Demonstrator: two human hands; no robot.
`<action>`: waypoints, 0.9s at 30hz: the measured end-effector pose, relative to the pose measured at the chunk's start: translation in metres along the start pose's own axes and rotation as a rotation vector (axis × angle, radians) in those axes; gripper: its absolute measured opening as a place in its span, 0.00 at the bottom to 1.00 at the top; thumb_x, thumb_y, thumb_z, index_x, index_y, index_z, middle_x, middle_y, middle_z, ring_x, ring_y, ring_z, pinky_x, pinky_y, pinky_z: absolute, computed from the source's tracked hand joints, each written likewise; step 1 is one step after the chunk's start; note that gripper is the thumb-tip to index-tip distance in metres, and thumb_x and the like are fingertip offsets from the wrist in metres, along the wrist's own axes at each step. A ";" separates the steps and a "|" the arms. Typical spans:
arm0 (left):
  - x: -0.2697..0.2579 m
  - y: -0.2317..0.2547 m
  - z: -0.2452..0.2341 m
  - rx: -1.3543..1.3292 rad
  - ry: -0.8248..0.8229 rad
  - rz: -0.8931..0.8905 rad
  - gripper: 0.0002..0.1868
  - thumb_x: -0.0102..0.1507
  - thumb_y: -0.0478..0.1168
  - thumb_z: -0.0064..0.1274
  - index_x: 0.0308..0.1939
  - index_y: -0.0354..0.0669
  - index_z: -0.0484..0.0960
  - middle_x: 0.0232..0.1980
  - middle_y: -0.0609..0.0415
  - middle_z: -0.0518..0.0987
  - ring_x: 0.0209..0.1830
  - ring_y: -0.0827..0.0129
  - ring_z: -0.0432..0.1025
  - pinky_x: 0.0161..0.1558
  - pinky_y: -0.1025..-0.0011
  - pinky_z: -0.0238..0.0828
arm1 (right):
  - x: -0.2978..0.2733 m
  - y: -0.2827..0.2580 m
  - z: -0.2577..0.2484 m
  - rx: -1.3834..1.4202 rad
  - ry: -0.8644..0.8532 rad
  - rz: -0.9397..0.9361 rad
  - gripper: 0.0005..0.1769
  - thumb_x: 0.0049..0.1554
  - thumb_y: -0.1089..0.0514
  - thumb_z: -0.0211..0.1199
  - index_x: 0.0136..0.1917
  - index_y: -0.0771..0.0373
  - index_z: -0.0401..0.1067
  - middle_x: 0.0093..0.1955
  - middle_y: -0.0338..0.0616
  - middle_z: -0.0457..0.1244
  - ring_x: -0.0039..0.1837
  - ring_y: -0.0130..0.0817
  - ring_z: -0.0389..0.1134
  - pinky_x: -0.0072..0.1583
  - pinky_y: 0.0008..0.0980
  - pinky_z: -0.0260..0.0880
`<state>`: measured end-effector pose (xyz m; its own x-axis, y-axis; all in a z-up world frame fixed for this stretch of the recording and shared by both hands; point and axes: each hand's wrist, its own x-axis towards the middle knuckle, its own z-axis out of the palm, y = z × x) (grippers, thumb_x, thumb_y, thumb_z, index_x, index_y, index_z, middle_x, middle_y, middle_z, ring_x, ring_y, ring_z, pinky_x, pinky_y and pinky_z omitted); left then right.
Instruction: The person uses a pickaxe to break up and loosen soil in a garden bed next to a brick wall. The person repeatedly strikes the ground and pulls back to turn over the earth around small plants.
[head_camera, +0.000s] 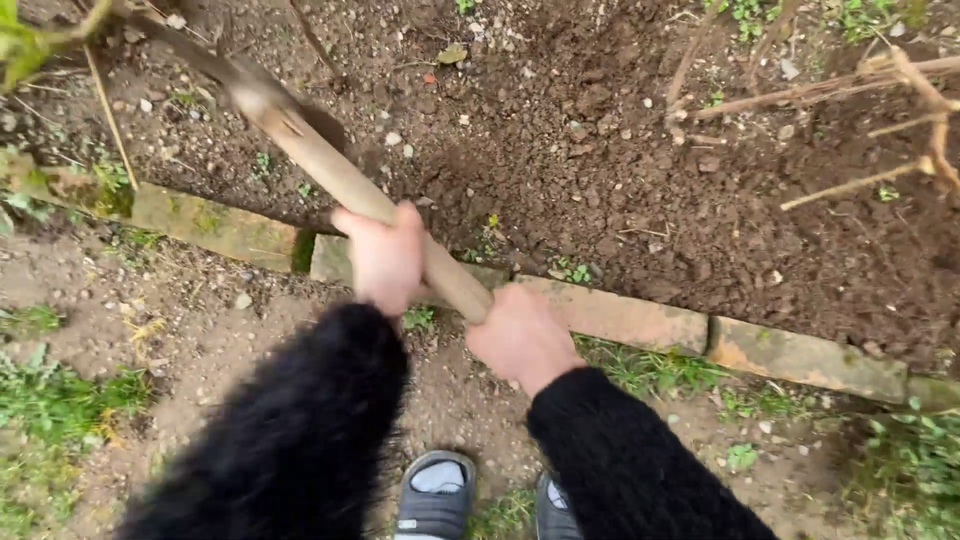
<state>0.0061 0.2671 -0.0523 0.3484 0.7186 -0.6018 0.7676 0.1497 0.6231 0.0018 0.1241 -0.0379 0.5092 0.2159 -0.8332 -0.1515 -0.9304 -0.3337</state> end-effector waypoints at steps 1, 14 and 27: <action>-0.004 -0.001 0.010 -0.016 -0.037 -0.125 0.29 0.65 0.44 0.46 0.64 0.39 0.50 0.62 0.34 0.69 0.57 0.46 0.73 0.53 0.51 0.80 | 0.008 0.016 0.008 -0.090 -0.005 -0.080 0.13 0.52 0.57 0.54 0.48 0.62 0.73 0.40 0.51 0.69 0.43 0.48 0.73 0.46 0.45 0.75; -0.089 -0.009 0.048 -0.040 -0.125 -0.037 0.30 0.61 0.50 0.47 0.60 0.41 0.56 0.56 0.30 0.78 0.52 0.40 0.77 0.55 0.47 0.71 | -0.058 0.062 -0.044 0.006 -0.087 0.164 0.07 0.57 0.57 0.56 0.42 0.60 0.73 0.37 0.38 0.70 0.36 0.26 0.72 0.40 0.26 0.78; -0.082 -0.025 0.048 -0.109 -0.341 -0.209 0.25 0.66 0.44 0.45 0.60 0.43 0.50 0.54 0.43 0.68 0.47 0.53 0.76 0.31 0.57 0.85 | -0.043 0.091 0.003 -0.005 0.025 0.219 0.15 0.50 0.58 0.55 0.48 0.58 0.78 0.43 0.54 0.73 0.48 0.53 0.76 0.54 0.47 0.78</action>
<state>-0.0158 0.1715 -0.0424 0.3635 0.4013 -0.8407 0.7857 0.3529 0.5081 -0.0365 0.0312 -0.0332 0.4851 0.0017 -0.8745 -0.2567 -0.9557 -0.1442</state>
